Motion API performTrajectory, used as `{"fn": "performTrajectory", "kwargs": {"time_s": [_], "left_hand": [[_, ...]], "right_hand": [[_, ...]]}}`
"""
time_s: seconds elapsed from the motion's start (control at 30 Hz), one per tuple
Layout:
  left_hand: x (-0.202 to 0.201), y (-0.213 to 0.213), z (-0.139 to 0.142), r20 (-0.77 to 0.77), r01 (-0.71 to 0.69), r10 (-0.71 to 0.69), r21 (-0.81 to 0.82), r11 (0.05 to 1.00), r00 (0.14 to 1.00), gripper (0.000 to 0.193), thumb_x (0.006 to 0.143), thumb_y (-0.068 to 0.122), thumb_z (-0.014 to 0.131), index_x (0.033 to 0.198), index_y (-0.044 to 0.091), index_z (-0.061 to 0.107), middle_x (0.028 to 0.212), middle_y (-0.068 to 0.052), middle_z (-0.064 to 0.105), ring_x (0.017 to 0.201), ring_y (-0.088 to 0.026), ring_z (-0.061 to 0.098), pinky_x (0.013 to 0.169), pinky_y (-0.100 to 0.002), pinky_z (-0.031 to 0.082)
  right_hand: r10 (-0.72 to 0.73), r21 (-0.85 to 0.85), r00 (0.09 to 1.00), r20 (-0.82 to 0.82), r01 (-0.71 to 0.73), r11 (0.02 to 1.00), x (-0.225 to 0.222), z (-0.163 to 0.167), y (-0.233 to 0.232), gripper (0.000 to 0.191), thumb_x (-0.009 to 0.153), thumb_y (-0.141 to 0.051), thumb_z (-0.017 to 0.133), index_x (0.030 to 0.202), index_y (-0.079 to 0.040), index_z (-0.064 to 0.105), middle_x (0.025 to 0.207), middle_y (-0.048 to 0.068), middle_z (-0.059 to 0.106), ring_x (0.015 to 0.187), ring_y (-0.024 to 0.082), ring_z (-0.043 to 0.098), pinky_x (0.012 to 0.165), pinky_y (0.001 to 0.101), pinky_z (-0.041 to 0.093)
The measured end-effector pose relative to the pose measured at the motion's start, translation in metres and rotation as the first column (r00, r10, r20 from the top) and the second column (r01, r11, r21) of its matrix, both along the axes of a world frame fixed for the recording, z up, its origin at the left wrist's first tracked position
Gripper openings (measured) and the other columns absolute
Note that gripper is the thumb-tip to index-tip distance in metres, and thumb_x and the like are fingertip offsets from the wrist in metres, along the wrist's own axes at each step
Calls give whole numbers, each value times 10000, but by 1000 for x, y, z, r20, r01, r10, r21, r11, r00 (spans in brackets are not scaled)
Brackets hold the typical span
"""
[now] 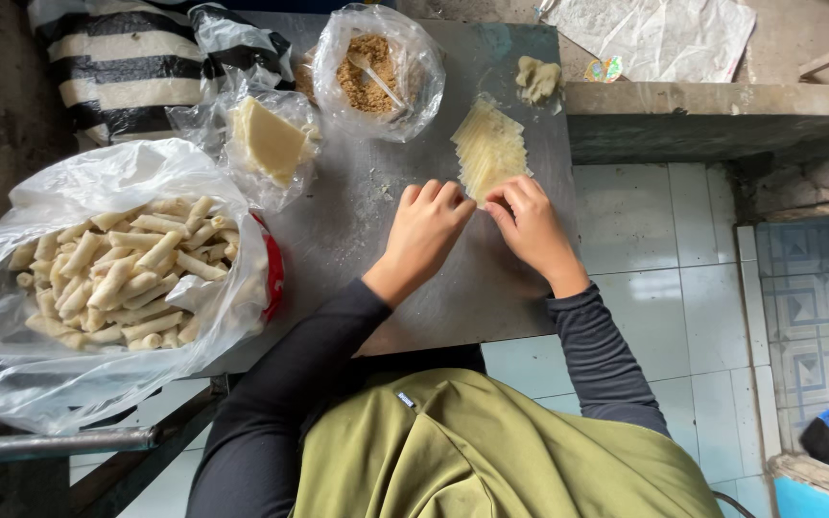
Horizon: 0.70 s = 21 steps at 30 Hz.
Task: The person takes thin dough sheets from a metal worktable, places a spoonful of brown filling onto a sheet, folds and rolls the sheet around the filling by hand, and places the finished rolled pastry into a large plastic bag with other rolls. They repeat this cycle, occasionally repositioning dough sheets on the table.
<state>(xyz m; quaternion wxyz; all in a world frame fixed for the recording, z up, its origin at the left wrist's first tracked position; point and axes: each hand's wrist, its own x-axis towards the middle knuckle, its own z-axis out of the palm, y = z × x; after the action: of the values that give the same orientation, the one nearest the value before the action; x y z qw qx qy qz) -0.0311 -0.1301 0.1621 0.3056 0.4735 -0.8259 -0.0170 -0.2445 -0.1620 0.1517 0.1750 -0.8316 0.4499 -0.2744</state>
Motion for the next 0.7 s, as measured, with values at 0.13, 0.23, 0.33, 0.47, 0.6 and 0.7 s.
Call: {"fn": "performTrajectory", "kwargs": {"time_s": [0.13, 0.23, 0.33, 0.47, 0.6, 0.7], "left_hand": [[-24, -34, -33, 118, -9, 4, 40, 999, 993, 67, 855, 149, 653, 922, 143, 647, 950, -43, 614, 940, -244, 592, 812, -398, 424], [-32, -41, -45, 157, -46, 44, 13, 999, 987, 108, 830, 135, 647, 936, 112, 656, 931, -57, 617, 919, -245, 596, 798, -404, 423], [-34, -39, -49, 18, -94, 93, 84, 992, 996, 111, 858, 101, 640, 967, 109, 659, 931, -47, 622, 917, -248, 600, 821, -422, 423], [-24, -36, -47, -202, -37, 55, 91, 995, 978, 171, 822, 69, 623, 956, 156, 684, 950, -37, 642, 919, -261, 599, 793, -421, 415], [-22, -40, -44, -65, -6, 13, 106, 994, 998, 48, 846, 123, 652, 884, 145, 673, 925, -48, 633, 912, -263, 603, 803, -432, 414], [-30, -45, -44, 61, -47, 47, 7, 999, 997, 75, 857, 132, 658, 926, 107, 672, 950, -69, 619, 928, -262, 604, 807, -422, 412]], "right_hand": [[-5, 43, 998, 64, 2, 999, 1, 6, 1, 146, 917, -31, 722, 1051, 8, 683, 1055, 135, 649, 949, 322, 664, 803, 384, 544], [-28, 76, 992, 123, 19, 997, 3, 1, 0, 206, 853, -18, 751, 1042, 9, 673, 1047, 134, 636, 912, 286, 691, 757, 351, 578], [-58, 23, 990, 132, 55, 998, 4, -9, -1, 182, 861, 8, 753, 1029, 2, 681, 1028, 120, 638, 894, 270, 684, 749, 346, 576], [-157, 135, 970, 187, 133, 982, 0, -16, -5, 68, 949, 10, 726, 1004, -7, 689, 1004, 87, 639, 823, 216, 671, 698, 337, 547], [-145, 164, 975, 170, 117, 979, -2, -13, -7, 77, 934, -4, 740, 999, -4, 698, 986, 70, 647, 755, 182, 642, 663, 329, 528], [-87, 147, 975, 206, 57, 988, 0, -12, -5, 233, 836, -57, 806, 1015, 9, 672, 1011, 93, 614, 792, 177, 674, 684, 306, 559]]}}
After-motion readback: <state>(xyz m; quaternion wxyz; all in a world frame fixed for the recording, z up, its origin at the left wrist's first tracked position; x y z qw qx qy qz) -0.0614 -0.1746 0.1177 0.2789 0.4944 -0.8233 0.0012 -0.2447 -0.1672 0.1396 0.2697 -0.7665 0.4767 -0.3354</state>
